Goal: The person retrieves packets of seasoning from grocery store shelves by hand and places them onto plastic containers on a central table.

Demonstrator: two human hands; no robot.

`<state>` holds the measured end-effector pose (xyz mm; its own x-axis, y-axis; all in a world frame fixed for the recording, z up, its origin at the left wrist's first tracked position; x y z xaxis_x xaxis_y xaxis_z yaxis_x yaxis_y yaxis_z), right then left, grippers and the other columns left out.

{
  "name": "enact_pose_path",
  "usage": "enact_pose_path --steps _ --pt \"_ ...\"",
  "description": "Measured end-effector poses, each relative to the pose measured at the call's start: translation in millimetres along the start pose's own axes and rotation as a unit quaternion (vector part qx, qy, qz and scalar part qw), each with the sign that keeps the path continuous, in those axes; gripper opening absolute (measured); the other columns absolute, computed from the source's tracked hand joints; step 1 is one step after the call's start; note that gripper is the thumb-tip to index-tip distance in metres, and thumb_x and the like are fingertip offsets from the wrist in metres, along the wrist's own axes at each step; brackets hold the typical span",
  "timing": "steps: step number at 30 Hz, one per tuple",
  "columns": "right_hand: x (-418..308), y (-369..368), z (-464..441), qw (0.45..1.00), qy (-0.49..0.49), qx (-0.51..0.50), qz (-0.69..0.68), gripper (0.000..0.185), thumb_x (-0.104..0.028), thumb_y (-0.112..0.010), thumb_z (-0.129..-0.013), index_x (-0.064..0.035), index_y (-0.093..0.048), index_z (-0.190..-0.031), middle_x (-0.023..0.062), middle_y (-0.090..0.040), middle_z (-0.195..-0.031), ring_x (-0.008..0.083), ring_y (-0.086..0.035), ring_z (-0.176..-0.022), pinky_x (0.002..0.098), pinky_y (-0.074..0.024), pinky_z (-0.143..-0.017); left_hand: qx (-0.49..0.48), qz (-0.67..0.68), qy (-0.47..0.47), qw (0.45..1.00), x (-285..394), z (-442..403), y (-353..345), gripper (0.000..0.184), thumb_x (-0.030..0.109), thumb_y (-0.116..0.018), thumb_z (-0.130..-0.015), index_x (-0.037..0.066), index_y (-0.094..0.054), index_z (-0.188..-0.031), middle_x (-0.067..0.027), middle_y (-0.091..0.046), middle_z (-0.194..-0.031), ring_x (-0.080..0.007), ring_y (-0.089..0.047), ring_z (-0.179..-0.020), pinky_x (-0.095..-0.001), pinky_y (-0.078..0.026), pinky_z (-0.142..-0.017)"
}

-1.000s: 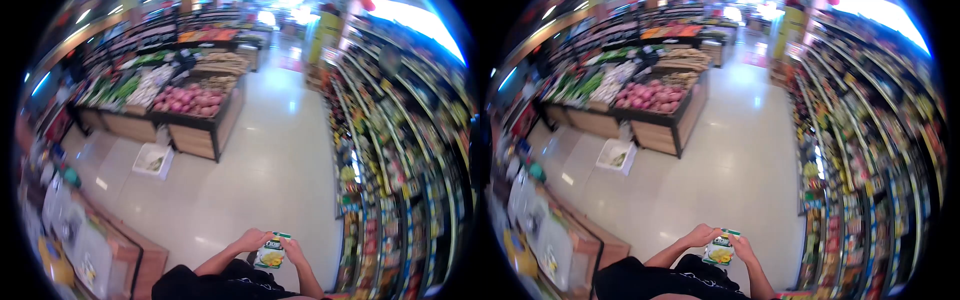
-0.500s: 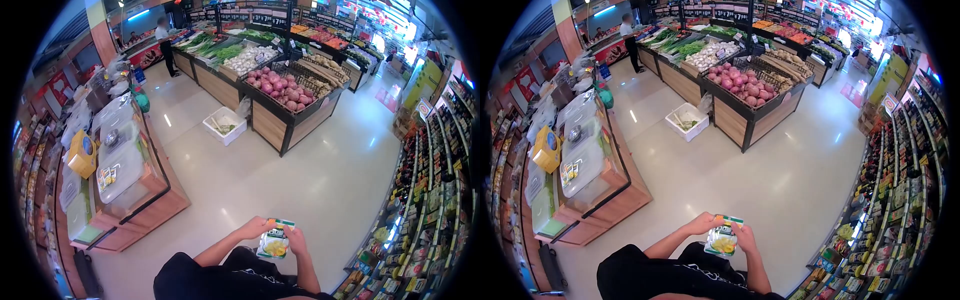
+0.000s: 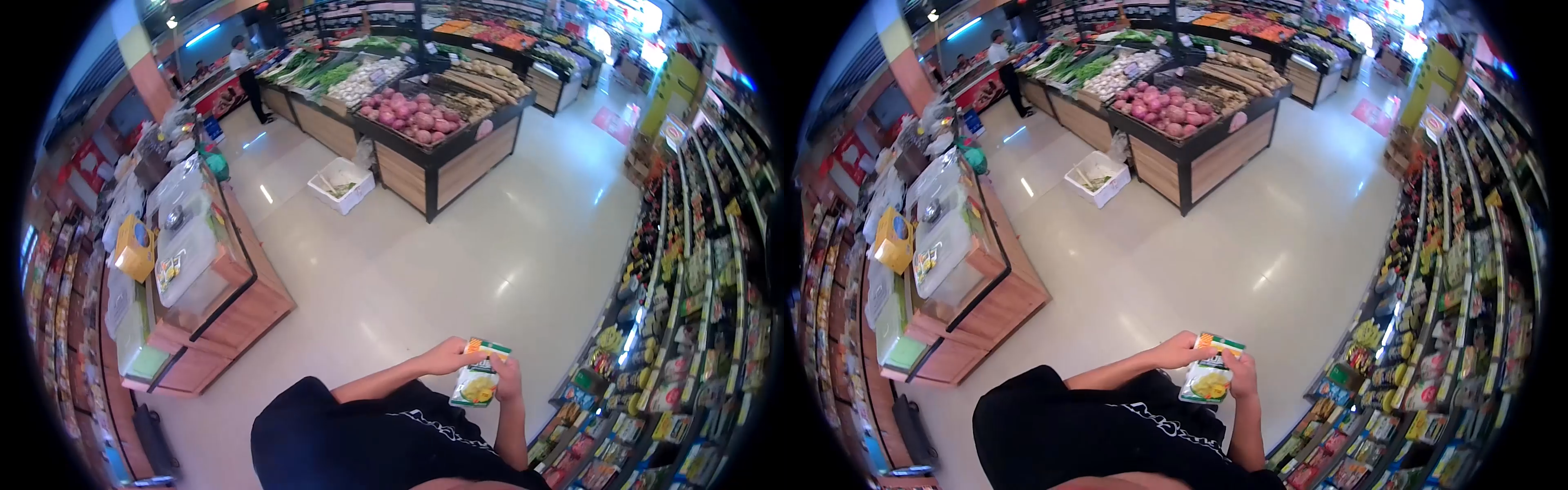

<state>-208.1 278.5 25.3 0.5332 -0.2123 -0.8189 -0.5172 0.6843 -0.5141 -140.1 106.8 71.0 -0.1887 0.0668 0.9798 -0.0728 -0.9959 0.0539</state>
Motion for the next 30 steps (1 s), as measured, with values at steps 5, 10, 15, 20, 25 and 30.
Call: enact_pose_path --steps 5,10,15,20,25,30 --pt "-18.6 81.5 77.1 0.99 0.079 0.088 0.074 0.025 -0.017 -0.059 -0.094 0.0034 -0.064 -0.109 0.0066 -0.069 -0.097 0.0112 -0.064 -0.085 0.0269 -0.0512 -0.076 -0.108 0.027 0.002 0.994 -16.9 -53.2 -95.9 0.037 0.033 -0.058 -0.098 -0.001 -0.071 -0.093 0.002 -0.065 -0.08 -0.0045 -0.054 -0.075 -0.024 -0.046 -0.068" --pt "-36.1 140.3 171.9 0.958 0.124 0.217 0.14 0.025 -0.016 -0.066 -0.09 0.0009 -0.063 -0.108 0.0027 -0.068 -0.095 0.0085 -0.061 -0.084 0.0256 -0.0498 -0.075 -0.24 0.0 0.019 0.971 -9.0 -91.5 -200.0 0.034 0.031 -0.058 -0.098 -0.001 -0.07 -0.098 0.0012 -0.066 -0.08 -0.0046 -0.054 -0.074 -0.0248 -0.047 -0.066" --pt "-28.8 191.7 258.0 0.88 0.166 0.432 0.106 0.023 -0.013 -0.068 -0.089 0.0004 -0.063 -0.108 0.0008 -0.066 -0.092 0.0067 -0.06 -0.08 0.0239 -0.0491 -0.07 -0.374 -0.274 -0.073 0.883 22.9 -134.9 -305.3 0.032 0.032 -0.065 -0.092 0.001 -0.069 -0.097 -0.0052 -0.062 -0.068 -0.0112 -0.052 -0.059 -0.0288 -0.044 -0.057" --pt "-30.8 221.5 316.4 0.782 0.172 0.591 0.093 0.024 -0.018 -0.07 -0.087 0.0005 -0.065 -0.101 0.0012 -0.067 -0.086 0.0062 -0.06 -0.077 0.0242 -0.0484 -0.069 -0.457 -0.228 -0.309 0.802 3.6 -172.2 -409.4 0.025 0.025 -0.07 -0.086 0.002 -0.065 -0.095 -0.0142 -0.06 -0.069 -0.0216 -0.053 -0.05 -0.0334 -0.042 -0.051" --pt "-65.8 263.7 348.5 0.651 0.147 0.704 0.245 0.023 -0.02 -0.07 -0.086 -0.0032 -0.068 -0.102 0.0078 -0.067 -0.085 0.0171 -0.063 -0.077 0.0315 -0.0487 -0.07 -0.495 -0.239 -0.195 0.812 28.8 -193.6 -491.1 0.025 0.021 -0.069 -0.083 -0.002 -0.063 -0.091 -0.0193 -0.061 -0.077 -0.0396 -0.058 -0.074 -0.0437 -0.046 -0.065" --pt "-123.9 342.3 369.7 0.577 0.172 0.724 0.336 0.021 -0.007 -0.07 -0.083 -0.0022 -0.067 -0.103 0.0138 -0.067 -0.098 0.0289 -0.064 -0.086 0.0332 -0.0506 -0.075 -0.42 -0.144 -0.39 0.806 67.3 -249.4 -566.6 0.021 0.01 -0.067 -0.081 0.003 -0.064 -0.101 -0.0154 -0.062 -0.1 -0.0373 -0.055 -0.098 -0.0445 -0.045 -0.085"
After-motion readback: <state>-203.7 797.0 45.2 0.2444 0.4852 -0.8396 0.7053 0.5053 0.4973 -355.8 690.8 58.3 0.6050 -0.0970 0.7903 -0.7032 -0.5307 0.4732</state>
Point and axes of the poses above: each hand's wrist, its own z-axis away from the middle knuckle, its own y-axis out of the back of the hand, x = y × z, the point moved 2 cm from there along -z, towards the middle knuckle
